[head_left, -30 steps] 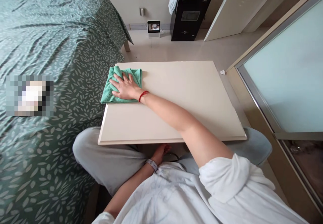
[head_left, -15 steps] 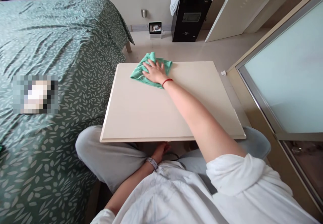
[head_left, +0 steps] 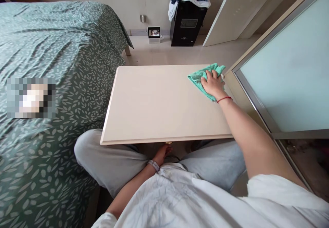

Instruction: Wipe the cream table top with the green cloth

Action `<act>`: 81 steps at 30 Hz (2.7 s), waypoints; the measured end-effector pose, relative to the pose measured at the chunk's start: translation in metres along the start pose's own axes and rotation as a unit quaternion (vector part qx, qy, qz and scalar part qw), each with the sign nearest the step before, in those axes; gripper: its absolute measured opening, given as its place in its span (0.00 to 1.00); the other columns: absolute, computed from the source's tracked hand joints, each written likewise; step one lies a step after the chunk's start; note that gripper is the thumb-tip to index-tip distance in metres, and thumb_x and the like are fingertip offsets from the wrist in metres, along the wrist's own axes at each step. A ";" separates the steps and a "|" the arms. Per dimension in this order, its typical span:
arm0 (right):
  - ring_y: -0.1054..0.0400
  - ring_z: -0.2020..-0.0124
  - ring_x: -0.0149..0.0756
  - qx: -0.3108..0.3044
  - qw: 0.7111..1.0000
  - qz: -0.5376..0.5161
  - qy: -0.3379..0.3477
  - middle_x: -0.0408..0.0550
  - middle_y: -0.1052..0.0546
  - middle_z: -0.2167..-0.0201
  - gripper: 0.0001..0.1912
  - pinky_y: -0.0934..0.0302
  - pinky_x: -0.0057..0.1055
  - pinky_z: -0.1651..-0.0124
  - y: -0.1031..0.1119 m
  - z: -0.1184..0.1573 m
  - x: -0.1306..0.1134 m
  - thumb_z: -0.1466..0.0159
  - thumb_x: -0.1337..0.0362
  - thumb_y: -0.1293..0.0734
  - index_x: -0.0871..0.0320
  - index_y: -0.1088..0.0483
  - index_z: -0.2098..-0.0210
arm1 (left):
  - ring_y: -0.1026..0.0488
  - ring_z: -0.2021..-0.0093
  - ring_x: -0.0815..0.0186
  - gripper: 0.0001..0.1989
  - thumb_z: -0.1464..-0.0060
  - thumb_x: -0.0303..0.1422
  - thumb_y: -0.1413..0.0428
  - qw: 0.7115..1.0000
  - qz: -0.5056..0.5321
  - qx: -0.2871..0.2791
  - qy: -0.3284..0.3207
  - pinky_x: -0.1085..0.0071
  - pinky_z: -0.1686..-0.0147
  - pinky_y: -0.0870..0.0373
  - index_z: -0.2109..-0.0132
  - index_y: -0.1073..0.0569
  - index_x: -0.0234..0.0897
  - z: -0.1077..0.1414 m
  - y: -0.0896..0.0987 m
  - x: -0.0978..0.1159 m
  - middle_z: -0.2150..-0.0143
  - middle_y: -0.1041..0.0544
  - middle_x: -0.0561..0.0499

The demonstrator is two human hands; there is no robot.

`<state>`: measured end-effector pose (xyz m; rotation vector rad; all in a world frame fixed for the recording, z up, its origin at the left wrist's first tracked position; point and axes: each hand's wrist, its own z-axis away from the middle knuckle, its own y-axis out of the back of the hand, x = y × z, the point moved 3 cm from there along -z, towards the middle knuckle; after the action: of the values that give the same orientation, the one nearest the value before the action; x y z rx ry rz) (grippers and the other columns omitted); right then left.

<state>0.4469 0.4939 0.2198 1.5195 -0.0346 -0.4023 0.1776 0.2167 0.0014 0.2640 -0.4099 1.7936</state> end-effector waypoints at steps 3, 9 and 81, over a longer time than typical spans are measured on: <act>0.49 0.12 0.84 0.007 0.999 0.017 0.027 0.68 0.47 0.06 0.39 0.47 0.84 0.17 -0.012 0.050 0.019 0.13 0.52 0.47 0.60 0.39 0.10 | 0.26 0.68 0.70 0.17 0.26 0.25 0.46 1.000 0.005 -0.001 0.001 0.76 0.60 0.32 0.66 0.23 0.40 0.001 -0.001 0.000 0.70 0.18 0.53; 0.32 0.21 0.84 0.067 0.986 0.094 0.120 0.69 0.34 0.13 0.37 0.36 0.90 0.26 -0.034 0.148 0.076 0.17 0.50 0.42 0.51 0.33 0.14 | 0.24 0.66 0.68 0.14 0.29 0.26 0.41 1.000 0.010 0.003 0.004 0.74 0.55 0.29 0.66 0.23 0.40 -0.001 -0.001 -0.003 0.69 0.17 0.52; 0.53 0.08 0.82 0.009 0.999 -0.018 -0.048 0.63 0.48 0.06 0.41 0.56 0.86 0.12 -0.021 0.027 -0.028 0.16 0.45 0.43 0.51 0.39 0.09 | 0.17 0.53 0.61 0.10 0.29 0.28 0.39 0.999 -0.043 -0.008 -0.006 0.66 0.44 0.23 0.63 0.21 0.40 -0.004 -0.001 -0.007 0.63 0.13 0.47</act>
<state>0.4085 0.4753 0.2074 1.5202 -0.0856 -0.5046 0.1807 0.2127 -0.0044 0.2765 -0.4158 1.7038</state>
